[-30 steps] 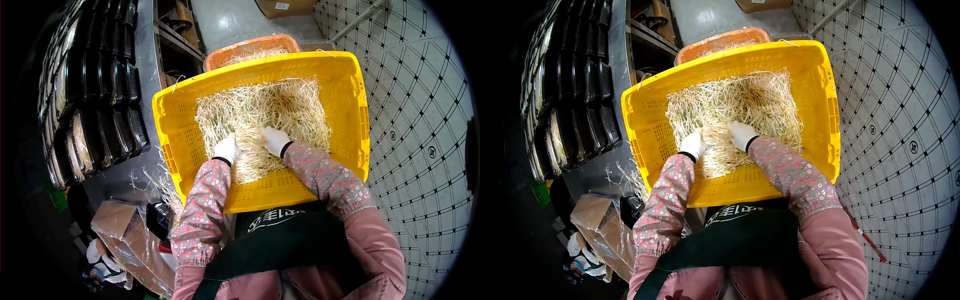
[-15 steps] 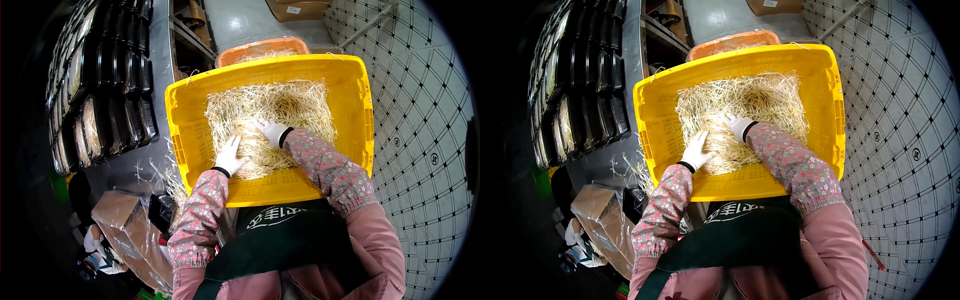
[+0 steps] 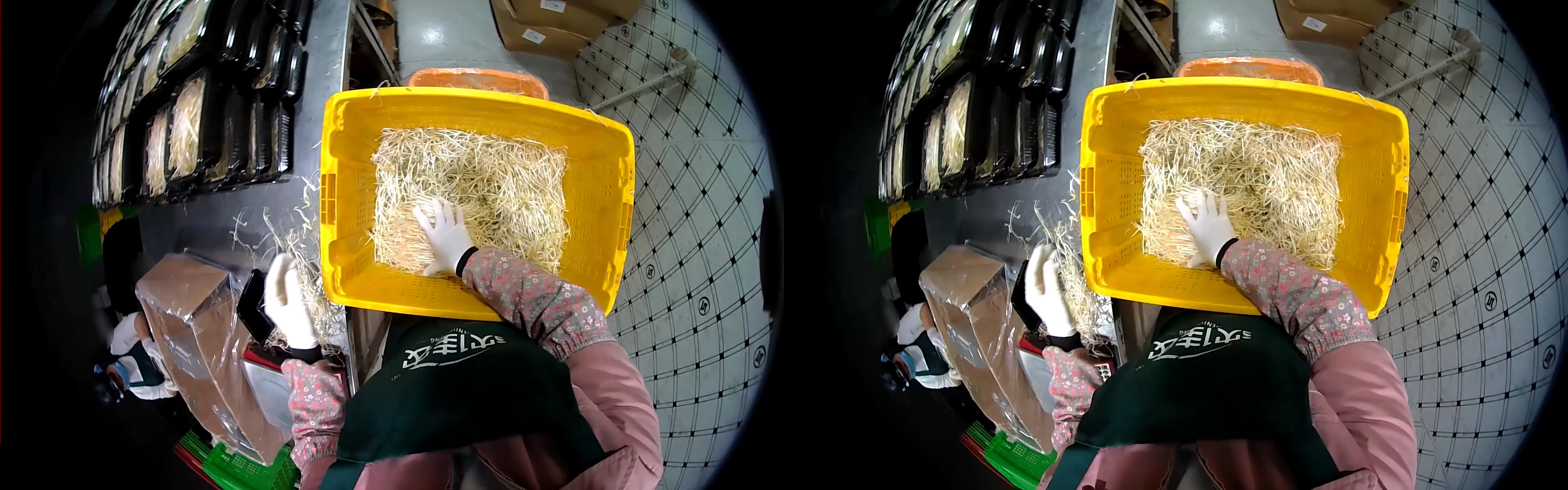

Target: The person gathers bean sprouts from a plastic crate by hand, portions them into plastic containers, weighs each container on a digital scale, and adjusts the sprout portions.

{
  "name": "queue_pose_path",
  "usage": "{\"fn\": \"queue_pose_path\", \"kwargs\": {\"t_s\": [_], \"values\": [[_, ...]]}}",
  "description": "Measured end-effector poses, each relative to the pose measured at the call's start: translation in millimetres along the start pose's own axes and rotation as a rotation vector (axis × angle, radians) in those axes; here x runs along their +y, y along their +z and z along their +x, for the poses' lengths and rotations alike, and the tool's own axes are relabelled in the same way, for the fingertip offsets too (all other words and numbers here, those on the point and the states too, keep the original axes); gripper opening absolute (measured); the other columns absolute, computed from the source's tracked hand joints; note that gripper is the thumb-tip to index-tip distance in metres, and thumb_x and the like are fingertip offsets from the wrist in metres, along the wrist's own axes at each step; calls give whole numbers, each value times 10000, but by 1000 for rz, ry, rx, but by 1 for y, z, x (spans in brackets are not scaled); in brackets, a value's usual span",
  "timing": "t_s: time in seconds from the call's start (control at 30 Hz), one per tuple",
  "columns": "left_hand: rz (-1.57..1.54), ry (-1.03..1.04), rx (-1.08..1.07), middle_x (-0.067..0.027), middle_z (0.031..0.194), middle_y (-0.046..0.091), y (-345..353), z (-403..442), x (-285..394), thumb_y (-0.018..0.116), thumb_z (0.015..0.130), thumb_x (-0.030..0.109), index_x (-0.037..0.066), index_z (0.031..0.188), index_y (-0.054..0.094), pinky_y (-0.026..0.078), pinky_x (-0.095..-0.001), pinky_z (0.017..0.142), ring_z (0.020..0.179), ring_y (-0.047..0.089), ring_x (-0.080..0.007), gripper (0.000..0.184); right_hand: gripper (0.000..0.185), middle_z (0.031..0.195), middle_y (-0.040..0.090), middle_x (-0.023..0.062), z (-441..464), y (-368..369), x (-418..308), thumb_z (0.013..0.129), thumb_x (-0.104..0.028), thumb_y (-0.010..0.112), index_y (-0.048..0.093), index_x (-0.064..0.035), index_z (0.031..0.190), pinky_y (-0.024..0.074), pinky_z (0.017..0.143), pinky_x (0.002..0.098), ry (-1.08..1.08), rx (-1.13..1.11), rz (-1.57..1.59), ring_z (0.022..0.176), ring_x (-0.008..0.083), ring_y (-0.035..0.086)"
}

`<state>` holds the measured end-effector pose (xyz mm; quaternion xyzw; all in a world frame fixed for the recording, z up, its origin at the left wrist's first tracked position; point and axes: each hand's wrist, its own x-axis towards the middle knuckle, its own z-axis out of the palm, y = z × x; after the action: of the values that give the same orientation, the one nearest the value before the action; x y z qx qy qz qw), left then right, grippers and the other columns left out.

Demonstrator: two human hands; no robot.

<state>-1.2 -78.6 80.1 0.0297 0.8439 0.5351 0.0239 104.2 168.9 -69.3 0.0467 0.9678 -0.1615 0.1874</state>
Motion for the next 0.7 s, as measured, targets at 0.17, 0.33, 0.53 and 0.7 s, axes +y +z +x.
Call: {"fn": "queue_pose_path", "kwargs": {"t_s": [0.17, 0.33, 0.53, 0.7], "values": [[124, 66, 402, -138, 1287, 574, -88, 0, -45, 599, 917, 77, -14, 1287, 536, 380, -342, 1055, 1181, 538, -217, 386, 1249, 1431, 337, 280, 38, -13, 45, 605, -432, 836, 71, -22, 1504, 345, 1059, 482, 141, -220, 424, 1272, 388, 420], [372, -107, 562, -152, 1448, 399, -146, -15, -77, 623, 913, 216, 27, 1395, 428, 300, -387, 1102, 1299, 410, -264, 553, 1208, 1455, 320, 270, 48, -24, 93, 625, -388, 811, 75, 19, 1493, 320, 1101, 409, 221, -210, 504, 1326, 363, 379], [141, -408, 661, -161, 1522, 279, -177, -28, -147, 678, 874, 331, 34, 1487, 246, 248, -403, 1130, 1368, 315, -276, 807, 1341, 1475, 251, 261, 18, -2, 33, 564, -527, 836, 21, -31, 1506, 255, 1099, 556, 197, -65, -32, 1361, 406, 283], [-186, -561, 717, -150, 1500, 318, -197, -38, -188, 705, 845, 393, 62, 1488, 233, 292, -477, 1091, 1351, 342, -295, 863, 1108, 1316, 479, 224, 38, 19, 75, 634, -362, 797, 179, -16, 1486, 397, 1014, 440, 164, 47, 232, 1198, 352, 483]]}}
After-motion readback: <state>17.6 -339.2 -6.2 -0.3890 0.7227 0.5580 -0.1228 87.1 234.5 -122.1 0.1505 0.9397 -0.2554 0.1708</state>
